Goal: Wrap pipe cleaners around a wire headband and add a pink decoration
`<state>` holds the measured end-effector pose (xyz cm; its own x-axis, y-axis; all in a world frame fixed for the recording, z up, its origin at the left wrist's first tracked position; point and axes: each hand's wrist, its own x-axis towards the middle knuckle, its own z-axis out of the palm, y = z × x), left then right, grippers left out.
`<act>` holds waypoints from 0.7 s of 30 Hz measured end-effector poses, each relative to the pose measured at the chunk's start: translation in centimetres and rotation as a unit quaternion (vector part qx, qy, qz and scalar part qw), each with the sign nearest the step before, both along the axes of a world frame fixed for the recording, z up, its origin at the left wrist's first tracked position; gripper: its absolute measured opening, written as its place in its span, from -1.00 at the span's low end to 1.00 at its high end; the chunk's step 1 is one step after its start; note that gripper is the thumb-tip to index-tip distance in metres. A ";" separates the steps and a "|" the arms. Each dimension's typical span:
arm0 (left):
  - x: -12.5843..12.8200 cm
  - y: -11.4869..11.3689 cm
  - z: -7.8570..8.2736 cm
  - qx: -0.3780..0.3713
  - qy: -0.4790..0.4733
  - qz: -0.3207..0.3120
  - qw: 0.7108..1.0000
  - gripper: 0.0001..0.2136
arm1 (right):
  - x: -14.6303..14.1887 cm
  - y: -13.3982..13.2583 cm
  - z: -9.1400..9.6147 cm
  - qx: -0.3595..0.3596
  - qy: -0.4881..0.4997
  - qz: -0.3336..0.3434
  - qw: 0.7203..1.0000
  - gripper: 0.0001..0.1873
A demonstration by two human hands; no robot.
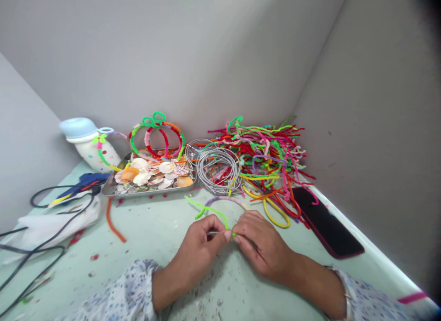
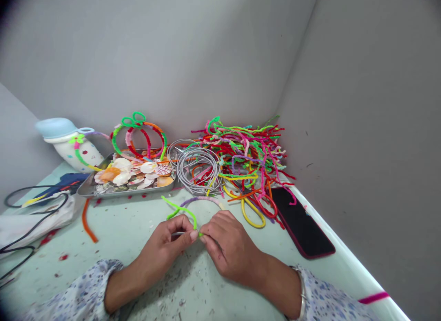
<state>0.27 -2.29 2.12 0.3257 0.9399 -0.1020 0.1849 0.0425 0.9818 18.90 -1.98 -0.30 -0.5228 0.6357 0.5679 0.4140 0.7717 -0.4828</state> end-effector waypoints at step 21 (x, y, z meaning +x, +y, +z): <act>-0.5 -0.2 -0.9 0.326 0.112 0.000 0.939 -0.92 | 0.0 0.0 -0.3 -0.015 0.022 -0.021 0.999 -0.88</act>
